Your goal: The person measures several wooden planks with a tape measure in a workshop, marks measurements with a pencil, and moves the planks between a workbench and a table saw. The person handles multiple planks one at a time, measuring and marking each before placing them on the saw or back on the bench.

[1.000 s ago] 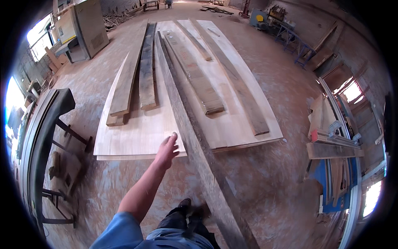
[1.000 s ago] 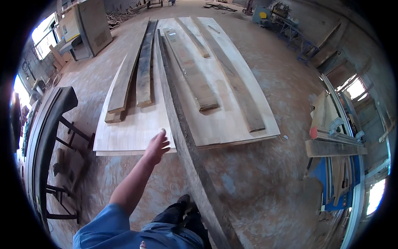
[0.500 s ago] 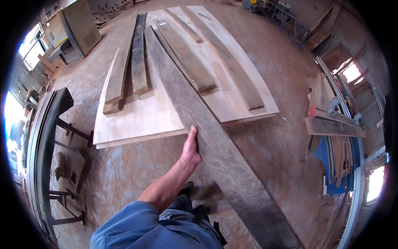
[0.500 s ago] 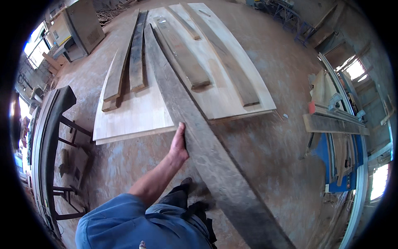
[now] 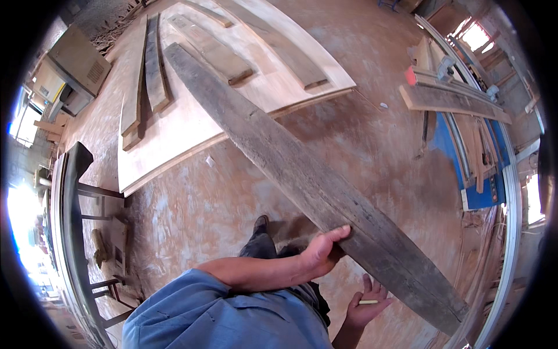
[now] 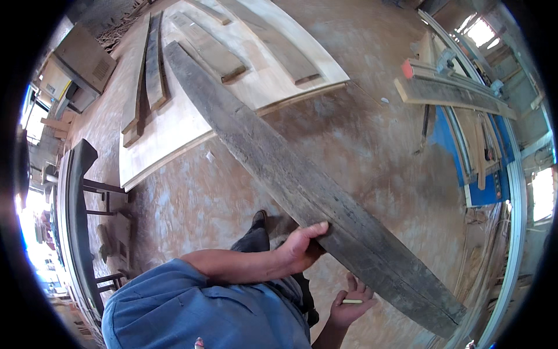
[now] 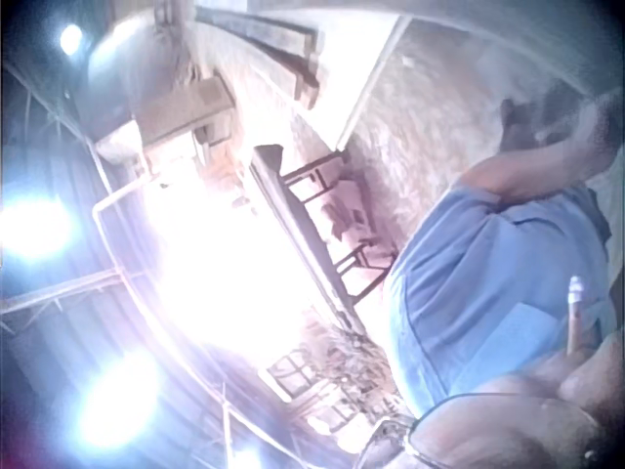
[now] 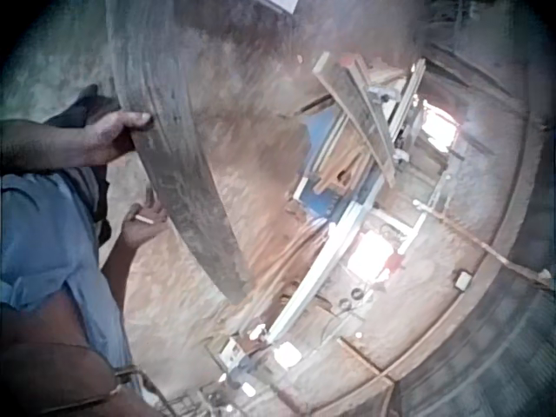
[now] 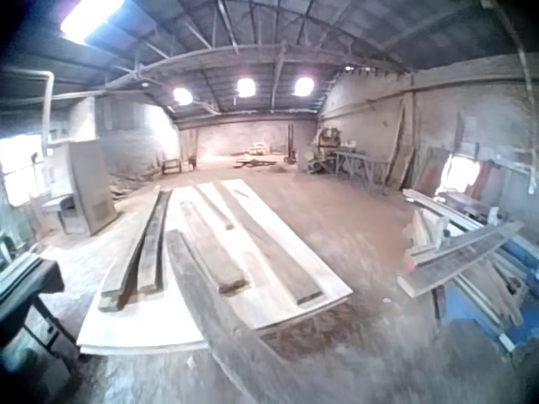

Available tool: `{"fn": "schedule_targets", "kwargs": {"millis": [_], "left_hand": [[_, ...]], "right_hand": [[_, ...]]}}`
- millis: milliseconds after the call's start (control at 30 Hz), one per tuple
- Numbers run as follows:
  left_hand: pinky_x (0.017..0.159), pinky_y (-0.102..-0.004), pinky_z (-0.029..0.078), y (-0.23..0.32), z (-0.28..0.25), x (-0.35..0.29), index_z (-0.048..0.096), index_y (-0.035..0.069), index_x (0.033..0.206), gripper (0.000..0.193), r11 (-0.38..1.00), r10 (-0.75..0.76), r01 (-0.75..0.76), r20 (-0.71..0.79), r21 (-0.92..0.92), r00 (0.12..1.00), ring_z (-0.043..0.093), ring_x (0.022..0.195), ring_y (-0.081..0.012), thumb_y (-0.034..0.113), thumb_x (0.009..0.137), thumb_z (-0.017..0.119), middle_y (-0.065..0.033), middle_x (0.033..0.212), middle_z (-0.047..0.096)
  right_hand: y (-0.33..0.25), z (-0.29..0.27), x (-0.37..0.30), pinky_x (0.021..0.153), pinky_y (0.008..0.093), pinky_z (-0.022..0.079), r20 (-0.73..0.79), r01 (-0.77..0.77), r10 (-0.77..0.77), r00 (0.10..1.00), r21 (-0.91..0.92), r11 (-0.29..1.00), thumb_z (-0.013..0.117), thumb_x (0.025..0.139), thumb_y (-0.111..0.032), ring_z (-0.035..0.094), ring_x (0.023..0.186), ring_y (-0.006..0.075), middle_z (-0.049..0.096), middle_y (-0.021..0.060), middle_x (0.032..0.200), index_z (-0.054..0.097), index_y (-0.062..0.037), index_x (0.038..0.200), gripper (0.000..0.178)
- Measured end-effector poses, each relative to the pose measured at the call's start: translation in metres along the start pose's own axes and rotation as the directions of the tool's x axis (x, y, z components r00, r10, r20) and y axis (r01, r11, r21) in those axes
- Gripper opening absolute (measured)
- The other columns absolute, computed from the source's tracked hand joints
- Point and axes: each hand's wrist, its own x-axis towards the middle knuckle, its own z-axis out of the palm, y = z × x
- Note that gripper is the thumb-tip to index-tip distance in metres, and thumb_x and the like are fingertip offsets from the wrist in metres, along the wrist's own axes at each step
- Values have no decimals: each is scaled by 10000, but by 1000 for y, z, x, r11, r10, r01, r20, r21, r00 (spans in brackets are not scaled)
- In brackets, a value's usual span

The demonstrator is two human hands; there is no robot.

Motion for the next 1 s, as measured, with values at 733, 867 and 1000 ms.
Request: {"fn": "schedule_targets", "kwargs": {"millis": [733,867,1000], "left_hand": [[1094,-512,298,296,-91,-15,422,115,1404,600,831,555,-485,-335,273,761,393,1315,-300,498,943,441,-100,1444,418],[1092,-519,303,324,-84,-1,484,134,1355,549,818,569,-450,-387,359,726,406,1304,-303,505,954,431,-69,1431,439],[1085,-526,310,331,-101,6,500,123,1332,526,806,580,-455,-350,380,735,425,1288,-315,490,962,425,-83,1394,479]], "right_hand": [[-75,-72,-7,341,263,352,-397,139,12,918,350,926,525,906,-520,606,634,169,657,11,921,538,-176,1136,414],[-76,-66,-11,346,258,361,-347,152,-16,938,367,918,534,898,-524,641,688,175,665,22,952,534,-149,1156,456],[-58,-82,-16,359,261,370,-373,158,-7,928,375,914,532,901,-518,641,694,180,667,23,985,536,-146,1160,454]]}}
